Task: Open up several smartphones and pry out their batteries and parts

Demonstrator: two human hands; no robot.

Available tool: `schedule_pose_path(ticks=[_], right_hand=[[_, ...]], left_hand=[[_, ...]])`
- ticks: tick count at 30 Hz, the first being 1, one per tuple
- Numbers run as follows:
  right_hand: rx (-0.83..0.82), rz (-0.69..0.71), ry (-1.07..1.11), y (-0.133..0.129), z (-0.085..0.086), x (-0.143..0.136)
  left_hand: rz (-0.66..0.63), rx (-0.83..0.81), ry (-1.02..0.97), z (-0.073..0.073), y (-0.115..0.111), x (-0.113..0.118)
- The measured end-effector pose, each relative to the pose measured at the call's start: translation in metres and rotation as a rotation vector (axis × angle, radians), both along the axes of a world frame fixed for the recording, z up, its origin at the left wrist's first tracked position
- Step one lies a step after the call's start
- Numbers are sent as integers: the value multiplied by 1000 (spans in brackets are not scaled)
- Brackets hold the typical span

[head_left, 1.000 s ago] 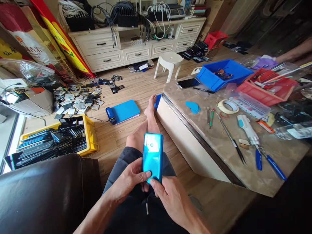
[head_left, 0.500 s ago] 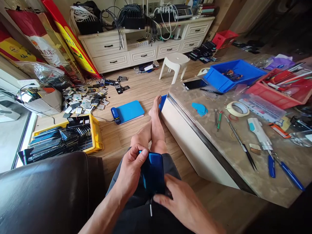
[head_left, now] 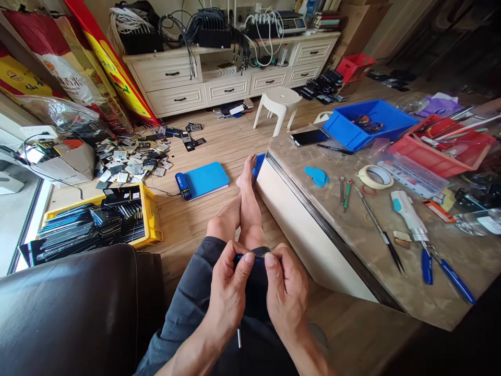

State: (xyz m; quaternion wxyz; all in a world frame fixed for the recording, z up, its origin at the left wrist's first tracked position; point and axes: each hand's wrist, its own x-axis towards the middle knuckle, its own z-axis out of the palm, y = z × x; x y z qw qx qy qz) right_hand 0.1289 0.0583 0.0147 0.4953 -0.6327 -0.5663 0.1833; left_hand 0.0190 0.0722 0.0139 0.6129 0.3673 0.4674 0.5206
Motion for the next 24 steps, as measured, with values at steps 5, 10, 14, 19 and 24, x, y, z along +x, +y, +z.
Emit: schedule_pose_path(ticks=[5, 10, 14, 19, 24], right_hand=[[-37, 7, 56, -2, -9, 14], [22, 50, 122, -4, -4, 22], [31, 112, 182, -3, 0, 23], [-14, 254, 328, -4, 3, 22], [-57, 184, 281, -4, 10, 14]], left_hand=[[-188, -65, 44, 1, 5, -8], [-364, -18, 86, 10, 6, -11], [-321, 72, 149, 11, 2, -11], [-289, 98, 178, 16, 1, -15], [-201, 111, 218, 24, 1, -8]])
